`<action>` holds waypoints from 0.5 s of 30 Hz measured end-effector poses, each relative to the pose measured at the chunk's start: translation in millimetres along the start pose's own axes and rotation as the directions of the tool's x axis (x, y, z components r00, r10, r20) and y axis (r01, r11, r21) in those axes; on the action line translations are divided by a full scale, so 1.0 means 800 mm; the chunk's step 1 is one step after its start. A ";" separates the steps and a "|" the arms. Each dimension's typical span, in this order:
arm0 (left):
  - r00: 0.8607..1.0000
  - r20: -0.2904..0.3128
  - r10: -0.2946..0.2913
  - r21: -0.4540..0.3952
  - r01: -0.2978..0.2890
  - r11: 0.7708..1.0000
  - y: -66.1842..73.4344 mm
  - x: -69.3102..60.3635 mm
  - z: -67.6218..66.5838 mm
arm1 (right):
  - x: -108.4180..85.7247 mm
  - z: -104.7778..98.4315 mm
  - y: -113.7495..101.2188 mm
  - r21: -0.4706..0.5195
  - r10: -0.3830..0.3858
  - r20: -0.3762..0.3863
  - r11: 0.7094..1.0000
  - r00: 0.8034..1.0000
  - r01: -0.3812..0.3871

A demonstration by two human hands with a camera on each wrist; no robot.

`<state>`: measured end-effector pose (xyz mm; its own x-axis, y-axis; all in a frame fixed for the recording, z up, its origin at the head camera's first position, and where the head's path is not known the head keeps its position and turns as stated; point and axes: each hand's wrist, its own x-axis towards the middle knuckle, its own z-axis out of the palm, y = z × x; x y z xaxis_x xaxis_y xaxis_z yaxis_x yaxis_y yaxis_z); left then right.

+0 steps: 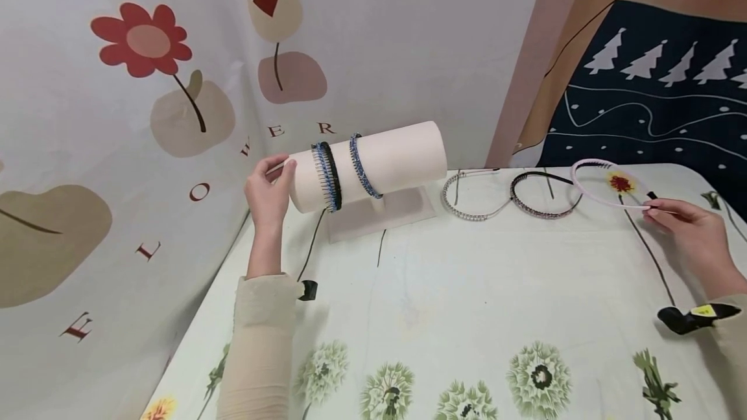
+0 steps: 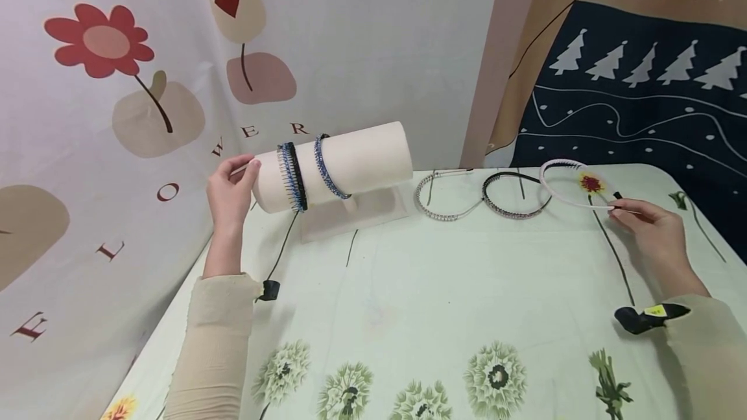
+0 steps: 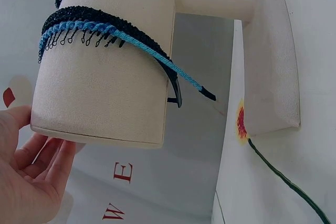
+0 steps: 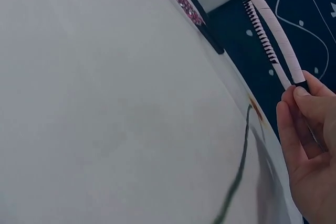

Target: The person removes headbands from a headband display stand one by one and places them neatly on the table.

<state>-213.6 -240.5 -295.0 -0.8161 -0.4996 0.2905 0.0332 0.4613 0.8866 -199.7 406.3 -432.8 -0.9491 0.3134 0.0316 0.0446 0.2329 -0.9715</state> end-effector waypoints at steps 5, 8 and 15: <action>1.000 0.016 -0.008 0.001 0.008 1.000 0.000 -0.001 0.006 | -0.002 -0.018 0.008 -0.097 0.022 -0.031 0.995 0.999 -0.025; 1.000 0.023 -0.012 0.001 0.012 1.000 0.000 -0.002 0.009 | -0.002 -0.026 0.015 -0.116 0.057 -0.042 0.991 0.998 -0.061; 0.999 0.041 -0.014 0.001 0.014 1.000 -0.002 -0.004 0.016 | 0.002 -0.047 0.024 -0.037 0.217 -0.009 0.976 0.976 -0.217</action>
<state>-218.6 -230.5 -301.6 -0.8396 -0.4751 0.2633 0.0217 0.4549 0.8903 -188.2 446.1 -442.8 -0.9139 0.3650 -0.1773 0.2607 0.1933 -0.9459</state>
